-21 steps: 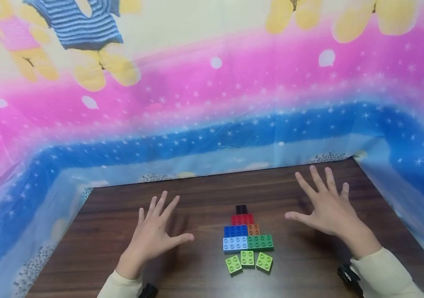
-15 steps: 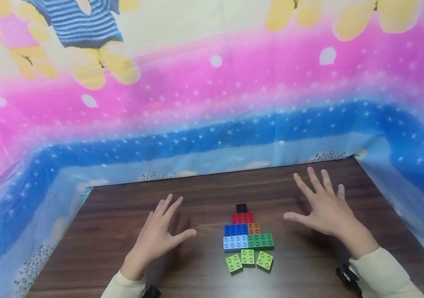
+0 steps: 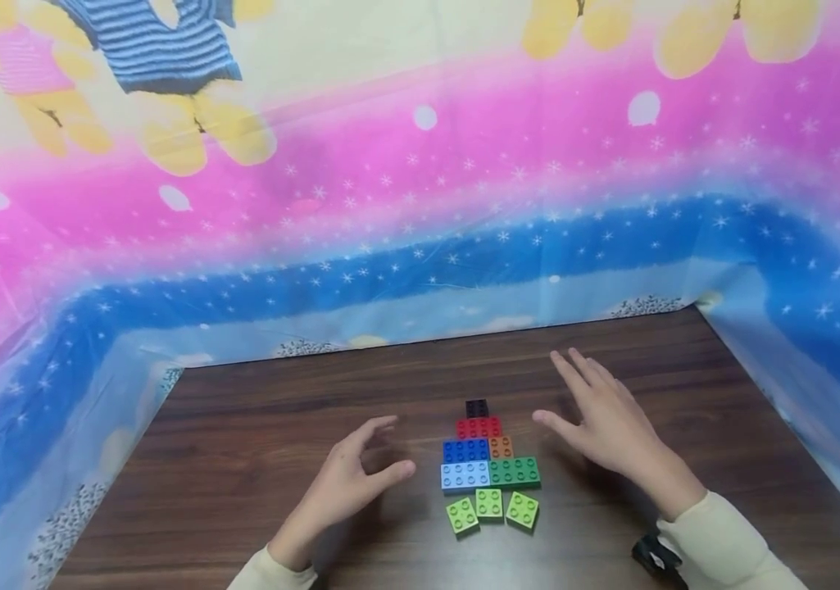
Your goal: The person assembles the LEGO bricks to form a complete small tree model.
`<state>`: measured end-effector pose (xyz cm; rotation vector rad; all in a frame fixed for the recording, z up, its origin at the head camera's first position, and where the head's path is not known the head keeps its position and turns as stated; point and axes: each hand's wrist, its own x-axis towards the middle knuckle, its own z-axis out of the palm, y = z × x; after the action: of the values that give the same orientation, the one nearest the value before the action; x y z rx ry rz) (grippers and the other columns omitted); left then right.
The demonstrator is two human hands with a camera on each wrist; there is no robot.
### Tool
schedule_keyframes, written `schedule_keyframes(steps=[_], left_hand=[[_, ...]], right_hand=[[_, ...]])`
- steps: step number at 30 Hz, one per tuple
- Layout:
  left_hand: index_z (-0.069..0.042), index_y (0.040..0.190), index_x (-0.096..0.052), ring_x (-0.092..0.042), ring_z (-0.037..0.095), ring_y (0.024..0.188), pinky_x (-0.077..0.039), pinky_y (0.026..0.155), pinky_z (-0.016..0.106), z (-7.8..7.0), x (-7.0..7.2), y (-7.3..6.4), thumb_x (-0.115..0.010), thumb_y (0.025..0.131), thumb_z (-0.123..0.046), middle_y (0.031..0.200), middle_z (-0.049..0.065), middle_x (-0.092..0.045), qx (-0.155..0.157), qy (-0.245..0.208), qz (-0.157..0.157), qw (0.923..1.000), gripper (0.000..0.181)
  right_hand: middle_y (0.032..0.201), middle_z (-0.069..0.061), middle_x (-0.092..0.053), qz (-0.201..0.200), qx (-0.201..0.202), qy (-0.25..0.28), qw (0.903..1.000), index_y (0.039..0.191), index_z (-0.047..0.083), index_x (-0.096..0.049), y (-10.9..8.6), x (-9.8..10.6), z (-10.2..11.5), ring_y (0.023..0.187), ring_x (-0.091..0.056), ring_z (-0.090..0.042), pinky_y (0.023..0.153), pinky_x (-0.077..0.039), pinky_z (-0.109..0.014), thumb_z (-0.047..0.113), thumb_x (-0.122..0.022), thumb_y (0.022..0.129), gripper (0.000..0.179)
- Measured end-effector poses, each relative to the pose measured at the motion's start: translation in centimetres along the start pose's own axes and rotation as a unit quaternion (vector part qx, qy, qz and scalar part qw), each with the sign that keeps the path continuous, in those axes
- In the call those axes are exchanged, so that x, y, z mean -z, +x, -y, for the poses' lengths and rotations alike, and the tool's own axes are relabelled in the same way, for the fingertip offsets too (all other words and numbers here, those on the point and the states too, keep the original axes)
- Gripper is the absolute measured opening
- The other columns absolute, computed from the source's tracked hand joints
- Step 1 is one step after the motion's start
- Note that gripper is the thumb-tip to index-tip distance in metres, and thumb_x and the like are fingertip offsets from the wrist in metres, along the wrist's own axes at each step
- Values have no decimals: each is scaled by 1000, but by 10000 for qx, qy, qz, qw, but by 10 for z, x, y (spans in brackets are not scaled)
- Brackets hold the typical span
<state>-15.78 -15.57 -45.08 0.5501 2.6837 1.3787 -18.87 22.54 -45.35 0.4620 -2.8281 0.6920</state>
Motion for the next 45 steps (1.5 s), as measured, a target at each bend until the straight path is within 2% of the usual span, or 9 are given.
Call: schedule_keyframes(steps=[5, 8, 13, 15, 19, 23, 31, 36, 45], left_hand=[[-1, 138, -62, -71, 32, 111, -61, 92, 46, 2, -15, 0, -76, 100, -32, 128, 20, -68, 186, -847, 96, 9962, 51], [2, 130, -66, -72, 23, 97, -61, 79, 32, 2, -26, -1, -76, 100, -25, 117, 16, -72, 209, -1159, 154, 9929, 41], [5, 117, -71, -68, 11, 77, -56, 63, 21, 3, -39, -3, -77, 97, -15, 100, 12, -75, 183, -1513, 221, 9881, 29], [4, 114, -72, -66, 8, 74, -54, 62, 20, 2, -42, -4, -78, 96, -14, 97, 11, -76, 93, -1456, 282, 9889, 26], [0, 110, -74, -65, 6, 74, -55, 65, 21, 0, -44, -4, -81, 95, -18, 94, 7, -76, -222, -1092, 366, 9931, 25], [-2, 107, -75, -65, 4, 74, -55, 66, 21, -3, -48, -5, -84, 92, -19, 93, 5, -75, -463, -878, 357, 9944, 24], [-4, 107, -77, -59, -2, 70, -54, 63, 17, -9, -58, -11, -90, 87, -26, 93, 2, -71, -547, -178, 652, 9962, 33], [-5, 108, -78, -57, -1, 70, -51, 61, 15, -11, -62, -13, -91, 85, -28, 90, -4, -68, -634, 151, 714, 9953, 34], [-9, 106, -78, -49, -3, 72, -44, 63, 13, -12, -70, -18, -93, 83, -33, 85, -11, -61, -794, 823, 701, 9910, 36]], right_hand=[[152, -29, -50, -230, 272, 777, 9963, 158, 4, -44, -5, -14, 13, 130, -54, -52, 99, -49, -73, 46, -76, 98, 81], [138, -22, -62, -350, 421, 1329, 9896, 151, 3, -53, -8, -24, 22, 112, -66, -41, 85, -61, -56, 35, -78, 98, 67], [108, -4, -69, -481, 684, 1841, 9794, 138, 3, -65, -13, -38, 35, 84, -63, -11, 61, -55, -27, 22, -80, 97, 48], [107, -1, -68, -617, 876, 1727, 9791, 134, 4, -68, -15, -43, 39, 78, -61, -7, 60, -54, -25, 19, -82, 95, 45], [109, -1, -69, -1038, 1384, 838, 9814, 125, 7, -73, -17, -48, 42, 85, -64, -10, 64, -56, -29, 20, -87, 89, 41], [106, 0, -69, -1184, 1821, 270, 9757, 117, 9, -75, -17, -49, 44, 90, -65, -12, 68, -58, -33, 23, -90, 85, 38], [102, 10, -67, -275, 2454, 1101, 9628, 108, 18, -76, -24, -57, 49, 87, -62, -2, 68, -57, -23, 22, -85, 91, 19], [96, 14, -64, 35, 2747, 1320, 9524, 101, 24, -74, -26, -59, 53, 81, -58, 2, 64, -52, -18, 22, -84, 93, 12], [93, 19, -62, 831, 2651, 1345, 9512, 99, 26, -76, -34, -57, 56, 75, -52, 7, 59, -47, -15, 30, -84, 93, 11]])
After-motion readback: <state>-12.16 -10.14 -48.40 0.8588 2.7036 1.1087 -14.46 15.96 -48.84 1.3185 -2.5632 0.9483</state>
